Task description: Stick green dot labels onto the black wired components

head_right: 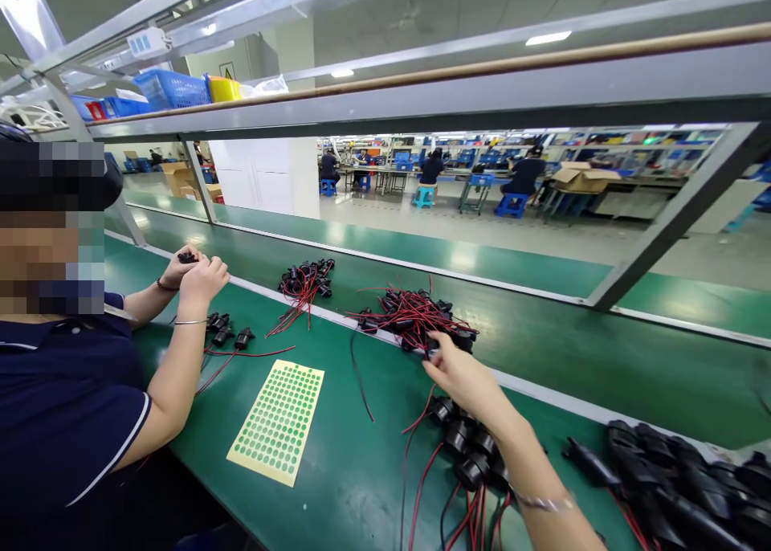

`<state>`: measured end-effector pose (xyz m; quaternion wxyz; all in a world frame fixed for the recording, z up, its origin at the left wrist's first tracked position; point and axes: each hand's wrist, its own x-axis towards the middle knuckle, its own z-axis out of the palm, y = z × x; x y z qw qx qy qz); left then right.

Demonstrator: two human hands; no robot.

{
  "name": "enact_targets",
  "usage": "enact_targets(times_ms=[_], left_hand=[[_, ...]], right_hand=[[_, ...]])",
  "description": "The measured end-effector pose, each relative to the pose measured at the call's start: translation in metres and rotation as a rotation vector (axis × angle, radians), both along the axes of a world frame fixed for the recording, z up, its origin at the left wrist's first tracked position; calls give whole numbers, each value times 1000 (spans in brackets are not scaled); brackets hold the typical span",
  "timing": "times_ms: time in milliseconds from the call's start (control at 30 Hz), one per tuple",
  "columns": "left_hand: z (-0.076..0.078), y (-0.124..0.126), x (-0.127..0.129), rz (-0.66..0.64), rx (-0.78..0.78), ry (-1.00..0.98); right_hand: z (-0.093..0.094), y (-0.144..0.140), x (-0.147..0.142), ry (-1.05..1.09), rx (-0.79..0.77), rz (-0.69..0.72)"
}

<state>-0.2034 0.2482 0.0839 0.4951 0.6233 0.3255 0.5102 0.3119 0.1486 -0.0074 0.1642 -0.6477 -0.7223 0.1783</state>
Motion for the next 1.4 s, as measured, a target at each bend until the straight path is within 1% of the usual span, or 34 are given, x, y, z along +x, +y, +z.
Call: enact_targets(times_ms=[33, 100, 167, 233, 300, 367, 400, 433, 467, 500, 533, 633, 667, 700, 733, 800, 867, 900, 933, 967, 1033, 1133, 1233, 1300, 1400], left_hand=[[-5, 2, -4, 17, 4, -10], [-11, 4, -9, 85, 72, 27], [-12, 6, -8, 128, 104, 53], [-6, 7, -4, 162, 121, 76], [5, 5, 4, 194, 129, 92], [16, -7, 14, 222, 129, 98], [19, -19, 20, 234, 127, 96], [19, -35, 28, 242, 123, 92], [16, -56, 37, 243, 115, 88], [9, -80, 49, 236, 102, 87], [-2, -108, 62, 219, 83, 91], [-43, -190, 113, 125, 1, 145], [-55, -211, 130, 114, -42, 163], [-64, -227, 147, 184, -129, 125], [-69, -237, 162, 153, -168, 81], [-71, -243, 184, 36, -175, -18], [-66, -240, 198, -149, -156, -94], [-64, -239, 203, -219, -164, -119], [-63, -238, 206, -267, -178, -135], [-63, -239, 208, -289, -188, -137], [-69, -243, 210, -260, -189, -142], [-77, -254, 209, -126, -173, -208], [-76, -262, 208, 0, -188, -306], [-71, -266, 209, 10, -189, -328], [-66, -270, 213, -43, -173, -321]], right_hand=[[3, 14, -16, 15, 36, 30], [8, 44, -51, 51, 94, 93], [9, 71, -83, 89, 125, 128], [9, 90, -106, 141, 137, 154], [10, 99, -119, 210, 135, 185], [14, 99, -122, 297, 125, 224], [18, 96, -121, 347, 120, 244], [22, 92, -119, 402, 115, 266], [28, 87, -116, 460, 109, 290], [34, 80, -112, 520, 98, 318], [41, 72, -108, 580, 83, 350], [64, 37, -98, 752, 12, 466], [70, 23, -95, 804, -16, 503], [75, 7, -93, 851, -47, 536], [79, -9, -92, 892, -79, 563], [83, -40, -92, 959, -139, 599], [82, -65, -94, 1011, -182, 611], [80, -75, -95, 1030, -197, 609], [78, -84, -95, 1046, -208, 601], [76, -91, -96, 1058, -216, 589], [71, -101, -96, 1074, -216, 541], [67, -109, -93, 1084, -187, 421], [66, -114, -92, 1080, -182, 336], [67, -117, -92, 1076, -198, 319], [71, -124, -97, 994, -187, 306]])
